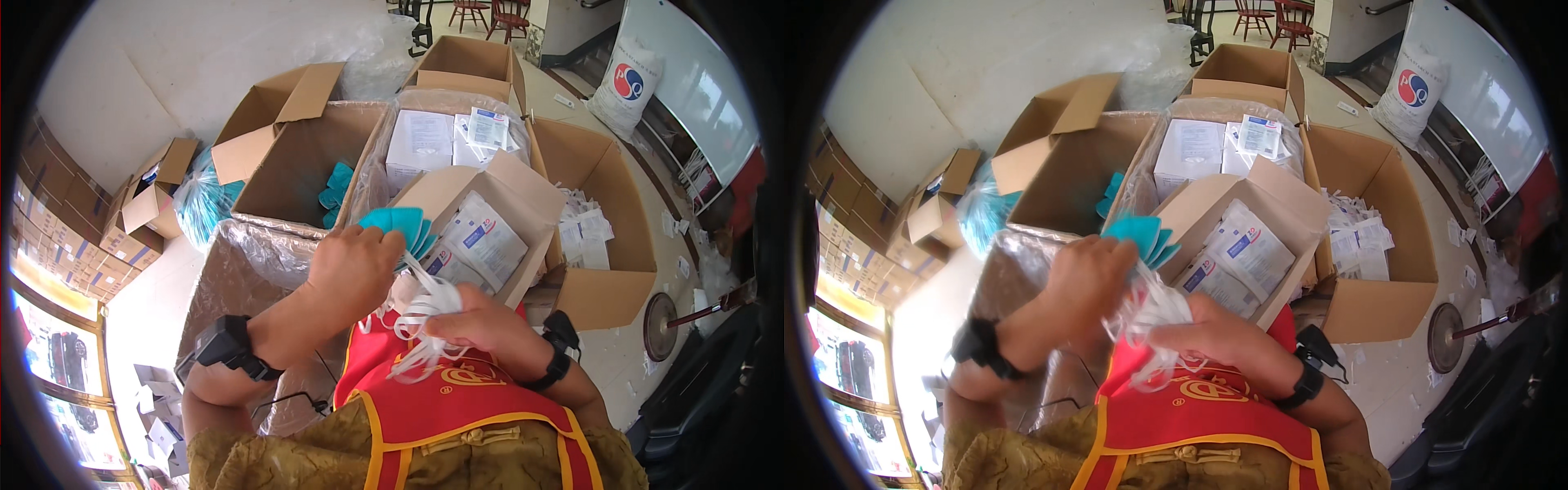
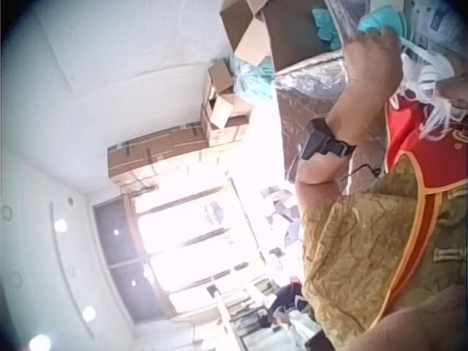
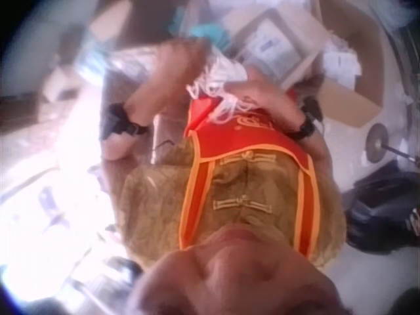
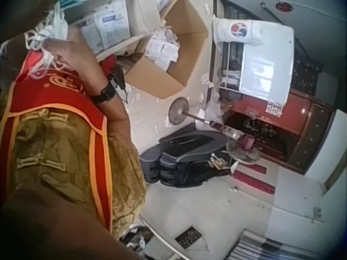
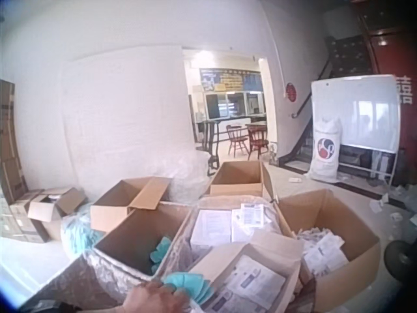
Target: The recorder is sorting and organizing green face masks and white medical supply packets from various cardboard boxes.
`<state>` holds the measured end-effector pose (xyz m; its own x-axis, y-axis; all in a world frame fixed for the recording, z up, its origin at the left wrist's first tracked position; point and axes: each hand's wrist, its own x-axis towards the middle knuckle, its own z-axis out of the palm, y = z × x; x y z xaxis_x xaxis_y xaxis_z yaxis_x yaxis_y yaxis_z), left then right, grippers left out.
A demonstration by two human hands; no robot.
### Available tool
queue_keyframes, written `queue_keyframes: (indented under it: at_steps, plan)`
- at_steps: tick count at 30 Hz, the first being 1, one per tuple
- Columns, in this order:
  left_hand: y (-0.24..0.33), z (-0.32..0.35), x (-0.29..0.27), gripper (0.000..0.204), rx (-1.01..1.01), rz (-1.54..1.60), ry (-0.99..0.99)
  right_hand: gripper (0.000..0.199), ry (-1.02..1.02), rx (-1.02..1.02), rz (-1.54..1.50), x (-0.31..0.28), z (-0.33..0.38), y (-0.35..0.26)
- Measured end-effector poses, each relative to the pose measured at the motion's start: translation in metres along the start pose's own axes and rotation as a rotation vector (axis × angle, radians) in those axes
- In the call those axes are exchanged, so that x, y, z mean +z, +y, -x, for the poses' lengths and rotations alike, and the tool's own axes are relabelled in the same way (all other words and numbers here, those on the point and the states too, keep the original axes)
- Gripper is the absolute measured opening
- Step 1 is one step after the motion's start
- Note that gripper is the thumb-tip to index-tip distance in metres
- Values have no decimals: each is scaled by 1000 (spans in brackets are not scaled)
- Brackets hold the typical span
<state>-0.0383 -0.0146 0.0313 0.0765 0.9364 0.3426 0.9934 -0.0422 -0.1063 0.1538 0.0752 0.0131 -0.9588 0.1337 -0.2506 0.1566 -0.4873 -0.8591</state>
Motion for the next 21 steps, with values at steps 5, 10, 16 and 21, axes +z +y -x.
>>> queue_keyframes:
  at_steps: [5, 10, 16, 21]
  plan:
    - [27, 9, -5, 23, -135, 550, -222, 26, 317, -787, 1091, -33, -13, 4]
    - [21, 28, -7, 21, 217, 536, -245, 18, 126, -607, 1874, -5, 20, -21]
    - [34, 57, -57, 14, 490, 697, -257, 30, -380, -446, 1562, -7, 87, -25]
    - [-49, 93, -44, 17, -73, 710, -219, 12, 429, -177, 720, -48, 147, -18]
